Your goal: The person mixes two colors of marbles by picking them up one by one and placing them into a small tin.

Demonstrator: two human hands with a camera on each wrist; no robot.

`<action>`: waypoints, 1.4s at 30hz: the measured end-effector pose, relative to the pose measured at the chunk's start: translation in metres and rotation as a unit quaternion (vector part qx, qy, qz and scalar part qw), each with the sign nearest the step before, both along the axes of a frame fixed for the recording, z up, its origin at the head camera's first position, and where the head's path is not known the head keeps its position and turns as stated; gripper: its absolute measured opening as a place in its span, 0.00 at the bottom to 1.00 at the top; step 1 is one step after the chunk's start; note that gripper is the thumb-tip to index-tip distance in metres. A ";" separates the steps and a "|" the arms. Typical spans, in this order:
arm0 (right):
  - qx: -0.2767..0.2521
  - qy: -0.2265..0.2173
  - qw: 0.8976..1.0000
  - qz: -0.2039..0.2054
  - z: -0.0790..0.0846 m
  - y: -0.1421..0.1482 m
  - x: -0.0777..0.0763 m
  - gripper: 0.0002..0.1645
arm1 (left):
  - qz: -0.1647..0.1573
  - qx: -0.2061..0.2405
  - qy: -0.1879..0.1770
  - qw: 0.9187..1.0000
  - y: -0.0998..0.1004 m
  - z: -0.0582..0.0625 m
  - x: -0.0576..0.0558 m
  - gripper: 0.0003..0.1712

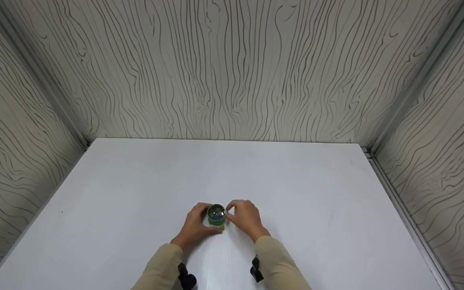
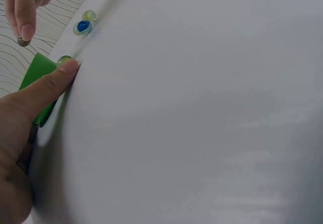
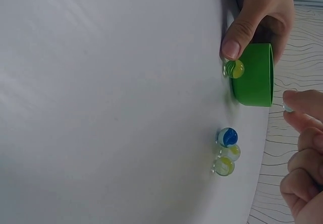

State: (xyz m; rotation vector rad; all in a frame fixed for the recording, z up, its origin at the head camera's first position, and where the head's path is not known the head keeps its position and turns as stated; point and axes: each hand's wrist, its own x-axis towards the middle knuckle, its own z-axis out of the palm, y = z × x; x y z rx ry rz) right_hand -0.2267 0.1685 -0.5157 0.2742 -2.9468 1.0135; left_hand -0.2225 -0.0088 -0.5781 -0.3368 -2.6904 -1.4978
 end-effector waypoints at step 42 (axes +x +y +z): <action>-0.024 0.038 0.998 0.048 -0.010 -0.010 0.004 0.06 | -0.018 -0.018 0.013 1.000 -0.004 0.000 -0.001 0.39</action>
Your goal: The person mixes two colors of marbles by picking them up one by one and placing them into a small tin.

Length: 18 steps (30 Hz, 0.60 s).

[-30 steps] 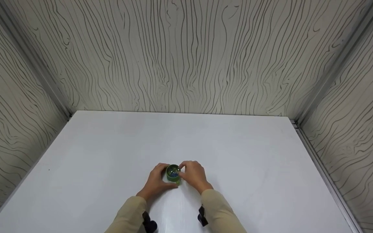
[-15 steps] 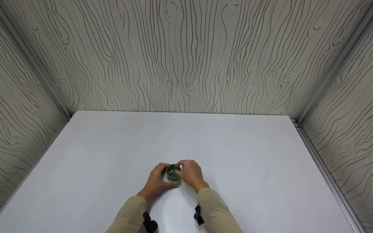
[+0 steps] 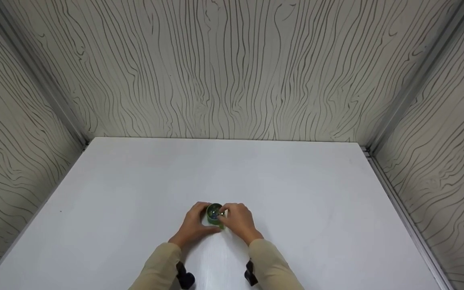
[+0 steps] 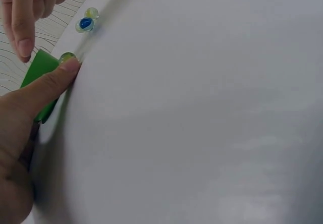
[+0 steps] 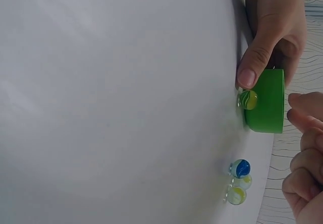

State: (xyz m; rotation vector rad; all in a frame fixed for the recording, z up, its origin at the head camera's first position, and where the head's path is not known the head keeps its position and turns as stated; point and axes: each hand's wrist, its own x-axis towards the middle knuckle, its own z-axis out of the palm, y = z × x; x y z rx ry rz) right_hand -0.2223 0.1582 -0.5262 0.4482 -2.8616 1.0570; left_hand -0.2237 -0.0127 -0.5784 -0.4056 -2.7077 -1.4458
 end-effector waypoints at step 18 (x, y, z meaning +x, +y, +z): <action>0.003 -0.028 0.999 -0.025 -0.004 0.011 0.010 0.03 | -0.009 0.023 -0.026 0.999 -0.005 0.011 0.000 0.33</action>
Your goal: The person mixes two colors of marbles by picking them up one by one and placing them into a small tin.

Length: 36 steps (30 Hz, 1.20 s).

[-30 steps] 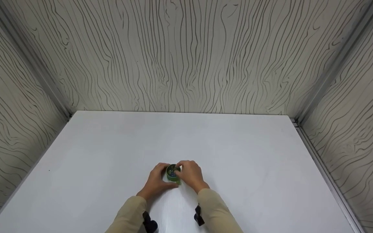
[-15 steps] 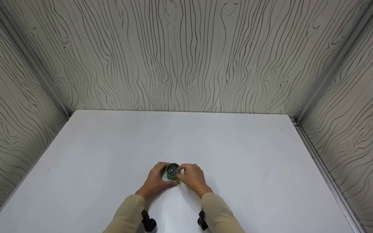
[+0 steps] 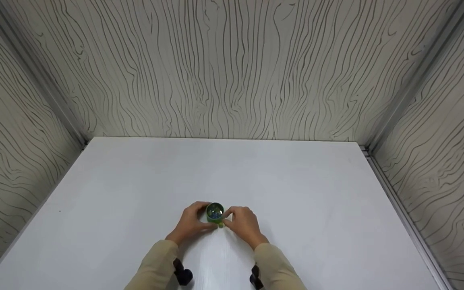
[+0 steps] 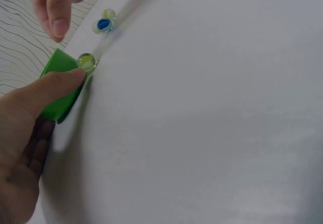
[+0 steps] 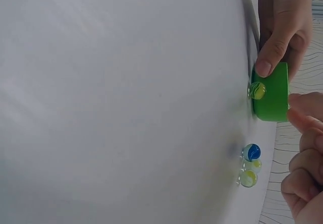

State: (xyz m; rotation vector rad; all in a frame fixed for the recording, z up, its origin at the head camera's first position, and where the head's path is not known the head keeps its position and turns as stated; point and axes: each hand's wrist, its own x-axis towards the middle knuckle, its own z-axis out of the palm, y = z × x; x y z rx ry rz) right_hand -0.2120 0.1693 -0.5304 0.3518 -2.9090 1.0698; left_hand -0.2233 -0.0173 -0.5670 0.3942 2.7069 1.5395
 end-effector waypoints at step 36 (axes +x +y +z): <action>0.035 -0.046 0.998 -0.009 -0.011 -0.008 0.002 0.08 | 0.006 -0.003 0.025 1.000 0.001 -0.005 -0.004 0.29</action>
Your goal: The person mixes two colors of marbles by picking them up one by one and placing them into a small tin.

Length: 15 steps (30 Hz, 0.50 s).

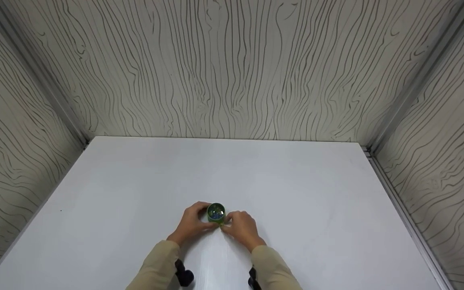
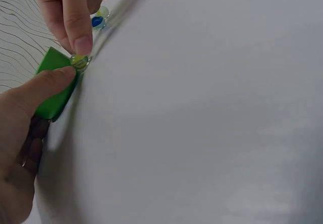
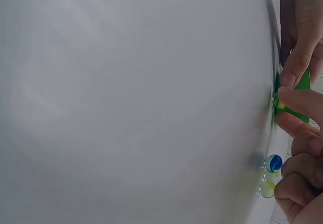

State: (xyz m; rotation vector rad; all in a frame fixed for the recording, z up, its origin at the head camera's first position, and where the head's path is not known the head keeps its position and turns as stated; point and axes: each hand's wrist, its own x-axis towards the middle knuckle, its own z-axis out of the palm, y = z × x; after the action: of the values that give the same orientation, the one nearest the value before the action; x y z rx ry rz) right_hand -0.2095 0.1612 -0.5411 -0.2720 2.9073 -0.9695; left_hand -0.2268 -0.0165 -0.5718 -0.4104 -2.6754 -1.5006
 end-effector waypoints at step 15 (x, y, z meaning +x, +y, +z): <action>0.011 0.006 1.000 0.000 -0.002 -0.004 0.000 0.08 | -0.004 0.000 0.005 1.000 0.000 0.002 -0.001 0.29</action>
State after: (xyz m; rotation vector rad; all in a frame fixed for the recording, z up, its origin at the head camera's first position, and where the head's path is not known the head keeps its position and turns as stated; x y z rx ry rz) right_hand -0.2095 0.1573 -0.5434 -0.2765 2.9266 -0.9374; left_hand -0.2278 -0.0166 -0.5695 -0.4287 -2.6694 -1.4977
